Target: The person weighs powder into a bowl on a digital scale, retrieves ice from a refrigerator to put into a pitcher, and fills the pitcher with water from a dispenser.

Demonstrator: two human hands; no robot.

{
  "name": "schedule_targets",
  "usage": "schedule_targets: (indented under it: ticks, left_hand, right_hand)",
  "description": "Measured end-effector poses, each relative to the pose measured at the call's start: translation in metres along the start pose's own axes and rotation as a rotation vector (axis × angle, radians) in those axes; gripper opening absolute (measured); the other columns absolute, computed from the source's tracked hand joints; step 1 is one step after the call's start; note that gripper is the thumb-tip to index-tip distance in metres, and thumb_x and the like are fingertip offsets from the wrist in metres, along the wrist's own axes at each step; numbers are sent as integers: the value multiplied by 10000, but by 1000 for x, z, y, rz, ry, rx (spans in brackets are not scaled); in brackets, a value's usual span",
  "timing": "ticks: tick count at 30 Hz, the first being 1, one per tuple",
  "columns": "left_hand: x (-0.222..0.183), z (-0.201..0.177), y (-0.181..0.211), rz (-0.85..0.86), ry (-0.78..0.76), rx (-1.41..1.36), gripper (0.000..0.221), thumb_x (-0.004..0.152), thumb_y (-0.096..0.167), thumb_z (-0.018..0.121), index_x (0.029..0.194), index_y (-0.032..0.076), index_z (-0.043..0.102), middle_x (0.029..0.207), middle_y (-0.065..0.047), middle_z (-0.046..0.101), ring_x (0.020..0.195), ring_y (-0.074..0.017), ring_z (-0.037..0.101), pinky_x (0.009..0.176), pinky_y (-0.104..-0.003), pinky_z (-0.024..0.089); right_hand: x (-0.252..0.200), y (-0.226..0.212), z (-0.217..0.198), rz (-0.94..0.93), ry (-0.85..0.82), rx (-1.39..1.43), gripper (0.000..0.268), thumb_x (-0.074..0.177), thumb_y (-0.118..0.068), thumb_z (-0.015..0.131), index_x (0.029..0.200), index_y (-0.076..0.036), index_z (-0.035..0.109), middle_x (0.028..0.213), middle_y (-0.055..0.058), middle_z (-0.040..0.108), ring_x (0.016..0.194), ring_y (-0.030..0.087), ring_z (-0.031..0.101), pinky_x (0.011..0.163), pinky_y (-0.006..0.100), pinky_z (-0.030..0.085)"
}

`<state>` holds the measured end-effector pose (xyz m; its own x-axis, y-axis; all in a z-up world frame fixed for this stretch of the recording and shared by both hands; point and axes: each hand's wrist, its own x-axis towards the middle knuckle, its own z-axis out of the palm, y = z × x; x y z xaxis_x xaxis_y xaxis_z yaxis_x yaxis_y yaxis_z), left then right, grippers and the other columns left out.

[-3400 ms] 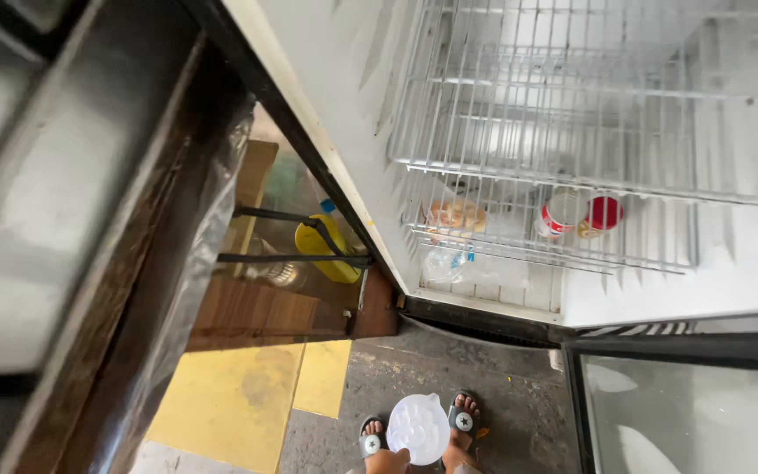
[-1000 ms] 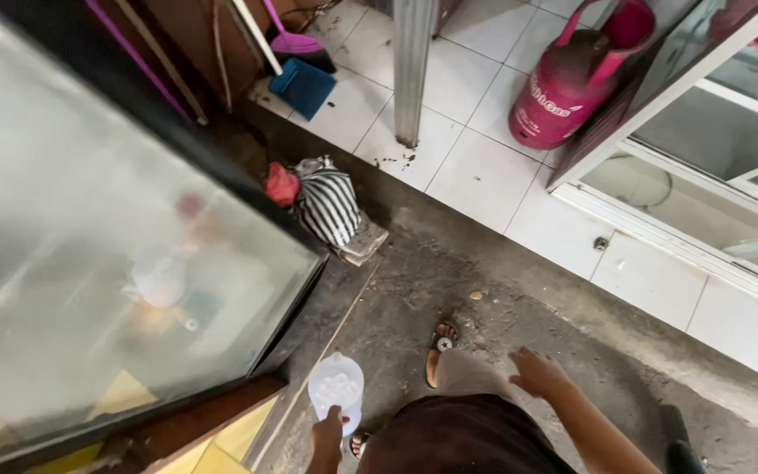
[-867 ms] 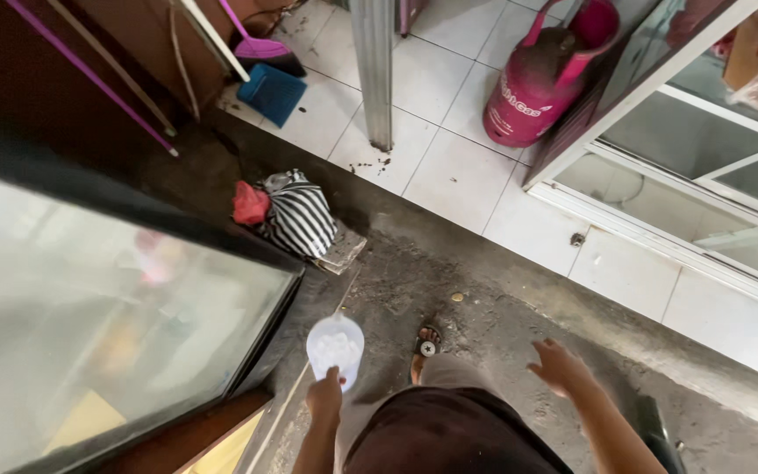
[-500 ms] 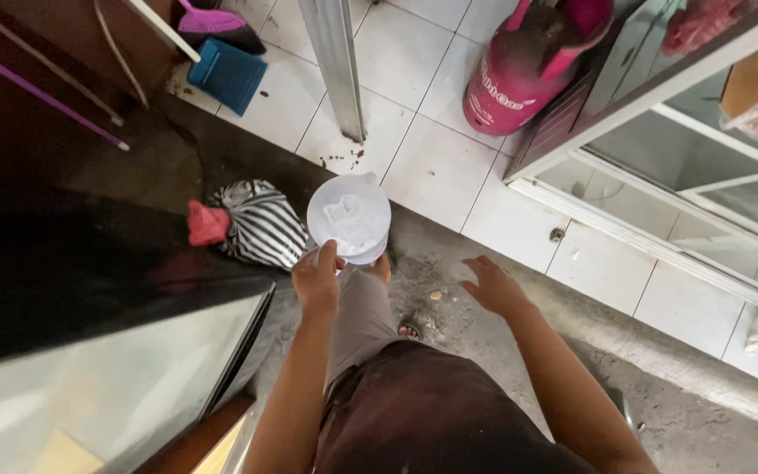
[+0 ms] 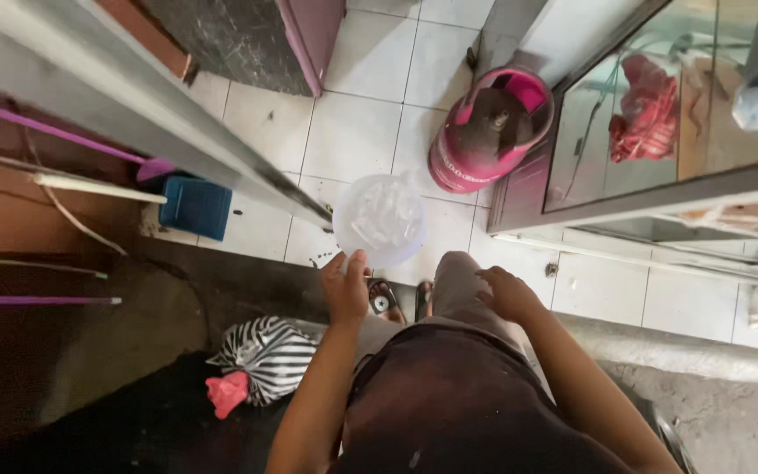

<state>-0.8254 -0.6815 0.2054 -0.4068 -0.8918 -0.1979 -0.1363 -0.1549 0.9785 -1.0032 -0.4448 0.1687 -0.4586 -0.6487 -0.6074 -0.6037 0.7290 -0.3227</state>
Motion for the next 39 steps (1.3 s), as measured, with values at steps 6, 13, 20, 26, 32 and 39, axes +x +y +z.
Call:
schedule_targets:
  ticks: [6, 13, 20, 26, 32, 39]
  left_hand:
    - [111, 70, 41, -112, -29, 99, 419, 811, 290, 647, 455, 92, 547, 446, -56, 461, 433, -149, 425, 475, -303, 356]
    - [231, 149, 127, -250, 57, 210, 447, 809, 280, 608, 438, 97, 439, 429, -1, 393, 453, -129, 368, 510, -320, 331]
    - [352, 190, 223, -353, 146, 222, 451, 810, 282, 598, 444, 58, 460, 433, -17, 368, 459, -152, 394, 571, -289, 379]
    - [473, 221, 276, -232, 190, 126, 457, 818, 274, 591, 450, 53, 431, 431, -9, 271, 416, -127, 234, 456, -298, 257]
    - [619, 257, 299, -93, 214, 29, 448, 767, 308, 642, 422, 63, 495, 463, -88, 427, 527, -205, 442, 579, -319, 383]
    - [743, 272, 367, -86, -37, 202, 531, 829, 417, 536, 478, 19, 540, 561, -196, 557, 673, -343, 576, 743, -372, 429]
  right_hand:
    - [138, 17, -87, -50, 93, 277, 343, 862, -231, 588, 1186, -119, 582, 1142, 133, 599, 1053, 305, 627, 906, 465, 506]
    - [282, 7, -248, -237, 225, 355, 126, 838, -150, 600, 932, -144, 684, 1047, 43, 597, 861, 192, 656, 803, 324, 506]
    - [398, -37, -439, -276, 167, 316, 286, 835, -126, 512, 1098, -121, 626, 1183, 48, 553, 975, 206, 641, 879, 362, 476]
    - [463, -131, -580, -578, 523, 195, 365, 877, -159, 551, 1236, -98, 535, 1253, 77, 518, 1122, 270, 512, 940, 400, 412]
    - [495, -259, -722, -810, 1086, -109, 579, 787, -88, 644, 1339, -95, 467, 1285, 106, 486, 1230, 352, 424, 1014, 460, 354]
    - [560, -368, -836, -758, 1290, -281, 617, 901, -40, 559, 1459, -203, 351, 1500, 93, 300, 1373, 365, 284, 978, 458, 385]
